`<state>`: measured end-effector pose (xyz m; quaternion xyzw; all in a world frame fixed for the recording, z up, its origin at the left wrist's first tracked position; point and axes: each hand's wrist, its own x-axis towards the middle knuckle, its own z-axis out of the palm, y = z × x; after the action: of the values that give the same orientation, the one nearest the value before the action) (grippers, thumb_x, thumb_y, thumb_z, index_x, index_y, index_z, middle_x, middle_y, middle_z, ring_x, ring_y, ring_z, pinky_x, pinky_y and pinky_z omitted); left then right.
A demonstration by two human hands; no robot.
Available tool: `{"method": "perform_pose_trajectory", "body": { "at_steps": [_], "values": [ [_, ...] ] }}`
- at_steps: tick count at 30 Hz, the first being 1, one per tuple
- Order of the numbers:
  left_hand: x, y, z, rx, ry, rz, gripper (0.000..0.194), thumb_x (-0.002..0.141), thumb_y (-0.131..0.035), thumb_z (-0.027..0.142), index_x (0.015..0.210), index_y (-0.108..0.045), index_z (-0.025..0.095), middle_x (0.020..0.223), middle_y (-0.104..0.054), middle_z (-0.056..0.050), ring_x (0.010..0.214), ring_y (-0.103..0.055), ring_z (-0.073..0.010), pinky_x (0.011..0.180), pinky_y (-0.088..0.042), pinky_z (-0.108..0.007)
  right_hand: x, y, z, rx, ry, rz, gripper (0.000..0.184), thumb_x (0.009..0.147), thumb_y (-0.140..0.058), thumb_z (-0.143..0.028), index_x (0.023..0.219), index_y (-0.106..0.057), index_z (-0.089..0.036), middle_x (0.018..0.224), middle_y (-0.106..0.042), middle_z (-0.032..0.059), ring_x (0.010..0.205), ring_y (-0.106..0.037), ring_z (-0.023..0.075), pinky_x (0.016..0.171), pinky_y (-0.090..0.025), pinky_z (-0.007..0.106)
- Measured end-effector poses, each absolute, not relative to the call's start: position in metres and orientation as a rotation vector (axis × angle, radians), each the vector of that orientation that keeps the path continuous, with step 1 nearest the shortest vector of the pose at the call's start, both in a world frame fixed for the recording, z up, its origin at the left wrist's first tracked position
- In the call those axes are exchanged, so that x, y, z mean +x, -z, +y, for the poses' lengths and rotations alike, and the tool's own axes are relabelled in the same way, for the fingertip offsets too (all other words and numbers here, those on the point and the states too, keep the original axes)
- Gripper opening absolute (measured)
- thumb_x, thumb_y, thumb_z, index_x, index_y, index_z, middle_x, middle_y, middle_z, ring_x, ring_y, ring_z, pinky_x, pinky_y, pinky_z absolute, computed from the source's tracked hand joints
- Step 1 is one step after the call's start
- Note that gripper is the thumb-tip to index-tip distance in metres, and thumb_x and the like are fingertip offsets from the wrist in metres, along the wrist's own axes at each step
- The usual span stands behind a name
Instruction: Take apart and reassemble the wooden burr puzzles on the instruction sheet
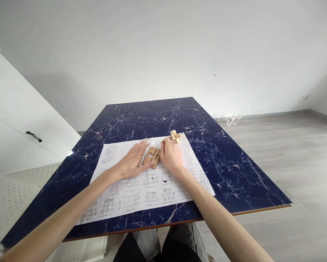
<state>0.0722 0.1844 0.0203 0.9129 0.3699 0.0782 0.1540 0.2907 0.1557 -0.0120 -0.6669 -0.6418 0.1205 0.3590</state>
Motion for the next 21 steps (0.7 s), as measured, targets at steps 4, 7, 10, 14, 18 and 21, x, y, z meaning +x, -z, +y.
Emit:
{"method": "perform_pose_trajectory", "body": {
  "at_steps": [4,7,10,14,18,21],
  "values": [
    [0.090,-0.022,0.182,2.665,-0.327,0.936,0.100,0.093,-0.059,0.080,0.169,-0.032,0.021,0.178,-0.029,-0.019,0.165,-0.027,-0.0404,0.134,-0.021,-0.061,0.293,0.013,0.157,-1.684,-0.324,-1.621,0.022,0.109,-0.035,-0.028,0.107,-0.057,-0.023,0.106,-0.075,0.0135,0.087,-0.067,0.0295,0.069,-0.042,0.037],
    [0.098,-0.022,0.180,2.679,-0.389,0.854,0.094,0.092,-0.064,0.077,0.165,-0.039,0.024,0.172,-0.042,-0.017,0.160,-0.036,-0.0403,0.131,-0.027,-0.063,0.294,0.014,0.156,-1.659,-0.333,-1.619,0.020,0.109,-0.037,-0.028,0.106,-0.056,-0.023,0.110,-0.075,0.0131,0.087,-0.068,0.0289,0.069,-0.043,0.037],
    [0.100,-0.021,0.177,2.667,-0.433,0.841,0.073,0.099,-0.061,0.066,0.158,-0.047,0.026,0.161,-0.055,-0.014,0.152,-0.046,-0.0366,0.126,-0.037,-0.060,0.294,0.014,0.155,-1.641,-0.340,-1.619,0.018,0.108,-0.038,-0.029,0.106,-0.055,-0.023,0.111,-0.075,0.0128,0.090,-0.068,0.0284,0.069,-0.043,0.036],
    [0.095,-0.021,0.174,2.672,-0.415,0.871,0.059,0.102,-0.059,0.054,0.154,-0.050,0.027,0.155,-0.058,-0.012,0.146,-0.049,-0.0341,0.122,-0.042,-0.057,0.294,0.013,0.154,-1.627,-0.341,-1.619,0.016,0.107,-0.039,-0.028,0.107,-0.055,-0.022,0.111,-0.075,0.0137,0.092,-0.068,0.0286,0.069,-0.043,0.036],
    [0.079,-0.019,0.174,2.675,-0.406,0.984,0.057,0.101,-0.061,0.048,0.152,-0.051,0.025,0.155,-0.057,-0.013,0.145,-0.048,-0.0359,0.121,-0.042,-0.059,0.294,0.013,0.153,-1.617,-0.344,-1.630,0.015,0.106,-0.041,-0.030,0.105,-0.054,-0.023,0.107,-0.075,0.0132,0.089,-0.068,0.0290,0.066,-0.042,0.036],
    [0.056,-0.017,0.175,2.676,-0.385,1.101,0.056,0.103,-0.056,0.044,0.154,-0.050,0.022,0.155,-0.054,-0.015,0.146,-0.046,-0.0372,0.121,-0.041,-0.060,0.294,0.014,0.154,-1.619,-0.344,-1.634,0.014,0.106,-0.042,-0.031,0.103,-0.054,-0.023,0.104,-0.075,0.0122,0.081,-0.068,0.0276,0.065,-0.040,0.036]
  ]
}}
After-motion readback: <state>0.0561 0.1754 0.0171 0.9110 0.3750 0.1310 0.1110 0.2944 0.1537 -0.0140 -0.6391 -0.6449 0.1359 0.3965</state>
